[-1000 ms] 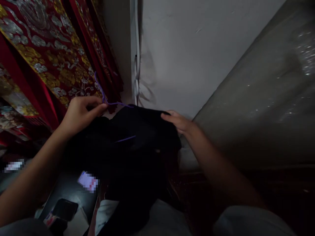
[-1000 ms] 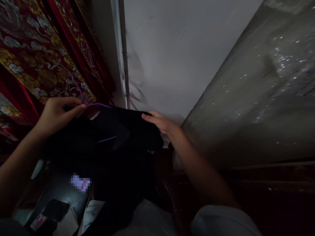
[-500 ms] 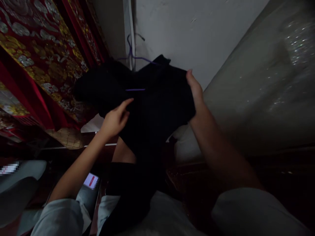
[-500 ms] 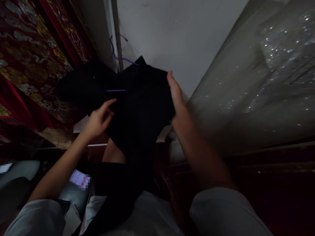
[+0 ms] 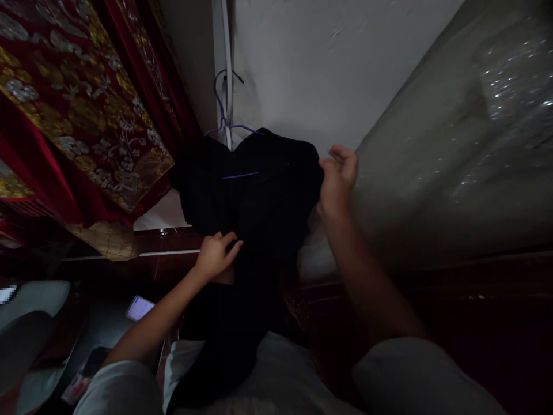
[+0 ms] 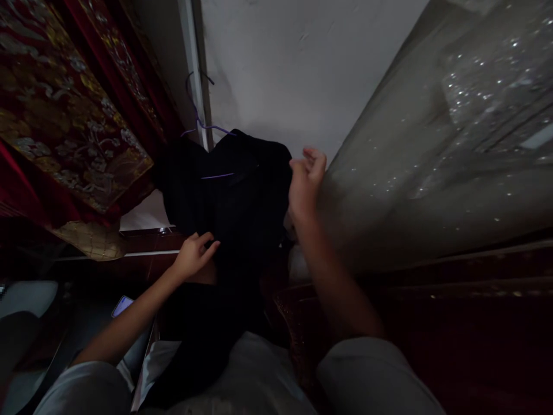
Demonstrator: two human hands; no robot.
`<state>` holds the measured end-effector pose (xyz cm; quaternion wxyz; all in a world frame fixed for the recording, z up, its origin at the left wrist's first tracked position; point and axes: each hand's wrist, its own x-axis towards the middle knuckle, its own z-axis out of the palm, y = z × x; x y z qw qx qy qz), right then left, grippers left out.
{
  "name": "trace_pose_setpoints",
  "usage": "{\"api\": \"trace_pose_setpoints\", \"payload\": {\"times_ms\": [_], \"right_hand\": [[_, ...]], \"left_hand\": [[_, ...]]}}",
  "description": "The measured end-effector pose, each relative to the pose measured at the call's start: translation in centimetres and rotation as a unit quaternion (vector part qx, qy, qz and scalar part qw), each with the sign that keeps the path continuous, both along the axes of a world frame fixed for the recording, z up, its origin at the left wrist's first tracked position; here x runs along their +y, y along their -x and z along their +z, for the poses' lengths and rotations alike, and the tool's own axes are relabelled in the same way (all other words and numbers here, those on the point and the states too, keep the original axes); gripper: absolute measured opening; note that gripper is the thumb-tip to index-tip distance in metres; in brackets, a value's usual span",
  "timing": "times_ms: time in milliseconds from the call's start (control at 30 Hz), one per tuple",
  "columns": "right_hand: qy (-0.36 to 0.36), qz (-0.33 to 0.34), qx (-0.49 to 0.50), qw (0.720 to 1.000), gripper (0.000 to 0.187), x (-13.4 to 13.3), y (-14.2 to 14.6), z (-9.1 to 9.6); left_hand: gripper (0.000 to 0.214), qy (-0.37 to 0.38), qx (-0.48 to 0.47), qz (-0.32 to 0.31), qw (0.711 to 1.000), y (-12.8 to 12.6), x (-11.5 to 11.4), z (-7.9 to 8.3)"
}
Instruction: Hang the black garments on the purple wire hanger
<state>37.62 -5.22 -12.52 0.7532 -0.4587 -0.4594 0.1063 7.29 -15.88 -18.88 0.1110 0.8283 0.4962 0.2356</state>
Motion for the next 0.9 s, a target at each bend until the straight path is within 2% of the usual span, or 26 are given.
{"api": "trace_pose_setpoints", "payload": {"times_ms": [33,67,100,167,200,233,333,400,433,500,567,700,833,900], "right_hand": [[-0.021,-0.012,0.034,0.999,0.038,-1.8,1.8,-0.5],[-0.04,0.011,0.052,0.998,0.036,-3.9,3.9,-1.2],[-0.023,0.07,0.045,0.996,0.029,-6.0,6.1,-2.1],[0.086,0.223,0.027,0.971,0.025,-9.4,10.2,-4.4],[0.15,0.292,0.025,0.944,0.031,-10.6,11.9,-5.7],[0.194,0.322,0.033,0.926,0.036,-11.3,13.3,-7.1],[0.245,0.287,0.057,0.924,0.04,-11.4,15.4,-10.3],[0.26,0.294,0.052,0.918,0.038,-10.9,15.6,-11.3],[0.268,0.313,0.052,0.91,0.038,-10.8,15.5,-11.4],[0.281,0.343,0.061,0.894,0.038,-10.8,15.1,-11.3],[0.293,0.361,0.063,0.883,0.039,-11.2,14.7,-10.8],[0.317,0.4,0.061,0.858,0.04,-11.8,13.6,-9.9],[0.379,0.495,0.155,0.766,0.042,-12.0,12.5,-9.6],[0.381,0.508,0.195,0.747,0.04,-11.9,12.4,-9.3]], "left_hand": [[0.026,-0.007,-0.057,0.005,0.998,-0.2,-0.4,-0.3],[0.021,-0.011,-0.118,0.009,0.993,-0.5,-0.7,-0.7],[0.018,-0.015,-0.182,0.017,0.983,-0.9,-1.0,-1.0],[0.02,-0.021,-0.305,0.036,0.952,-2.0,-1.4,-1.7],[0.031,-0.02,-0.357,0.047,0.933,-2.6,-1.6,-2.2],[0.045,-0.012,-0.403,0.057,0.913,-3.1,-1.8,-2.7],[0.08,0.042,-0.528,0.084,0.844,-4.3,-2.4,-4.4],[0.081,0.067,-0.596,0.104,0.794,-4.4,-2.7,-5.3],[0.073,0.07,-0.613,0.117,0.778,-4.2,-2.8,-5.5],[0.048,0.062,-0.605,0.144,0.781,-3.7,-2.8,-5.6],[0.029,0.041,-0.568,0.166,0.805,-3.3,-2.8,-5.4],[0.019,0.009,-0.51,0.155,0.846,-3.3,-2.8,-4.5],[0.014,-0.005,-0.471,0.114,0.874,-3.7,-3.0,-4.3],[0.013,-0.008,-0.455,0.107,0.884,-3.9,-3.0,-4.5]]}}
